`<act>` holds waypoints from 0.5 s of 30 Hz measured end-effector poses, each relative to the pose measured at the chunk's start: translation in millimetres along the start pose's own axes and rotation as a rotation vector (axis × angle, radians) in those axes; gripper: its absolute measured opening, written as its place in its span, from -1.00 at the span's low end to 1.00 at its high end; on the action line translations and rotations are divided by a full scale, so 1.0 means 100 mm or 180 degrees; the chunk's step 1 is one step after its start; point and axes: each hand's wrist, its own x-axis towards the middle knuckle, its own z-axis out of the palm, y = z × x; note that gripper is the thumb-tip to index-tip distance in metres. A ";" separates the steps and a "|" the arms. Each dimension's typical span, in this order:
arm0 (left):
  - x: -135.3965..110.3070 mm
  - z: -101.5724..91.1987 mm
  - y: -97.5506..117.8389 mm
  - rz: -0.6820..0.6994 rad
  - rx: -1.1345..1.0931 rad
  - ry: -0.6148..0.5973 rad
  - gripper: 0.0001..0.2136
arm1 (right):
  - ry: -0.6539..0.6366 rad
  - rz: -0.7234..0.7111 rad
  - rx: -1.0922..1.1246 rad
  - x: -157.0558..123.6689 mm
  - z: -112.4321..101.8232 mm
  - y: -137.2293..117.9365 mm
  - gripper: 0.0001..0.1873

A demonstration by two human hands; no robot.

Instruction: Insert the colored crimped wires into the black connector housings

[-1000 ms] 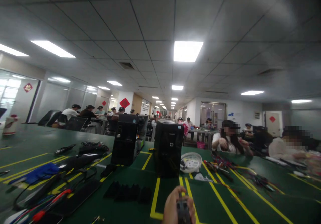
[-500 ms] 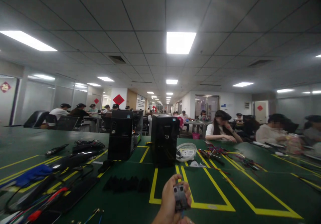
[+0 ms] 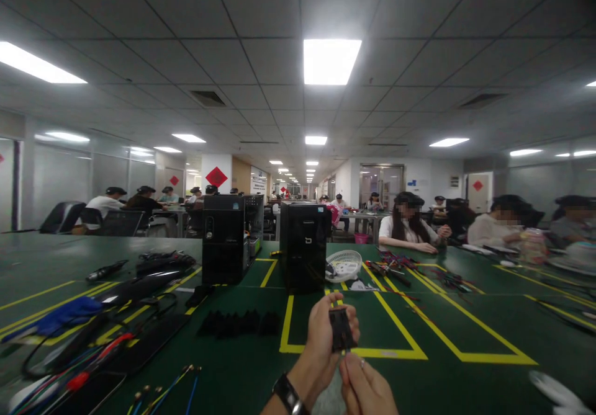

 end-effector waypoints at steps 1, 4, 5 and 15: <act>-0.02 0.03 0.02 -0.0077 -0.0033 -0.0014 -0.80 | 0.0015 0.0082 0.0091 -0.04 0.00 -0.03 -0.38; -0.07 0.08 0.05 -0.0362 -0.0082 -0.0049 -0.80 | -0.0318 0.0195 0.0135 -0.15 0.01 -0.16 -0.42; -0.08 0.09 0.05 -0.0400 -0.0094 -0.0062 -0.80 | -0.0437 0.0211 0.0111 -0.18 0.01 -0.19 -0.44; 0.04 -0.01 -0.06 -0.0197 0.0056 0.0175 -0.80 | -0.0416 0.0255 0.0187 -0.03 -0.04 -0.07 -0.41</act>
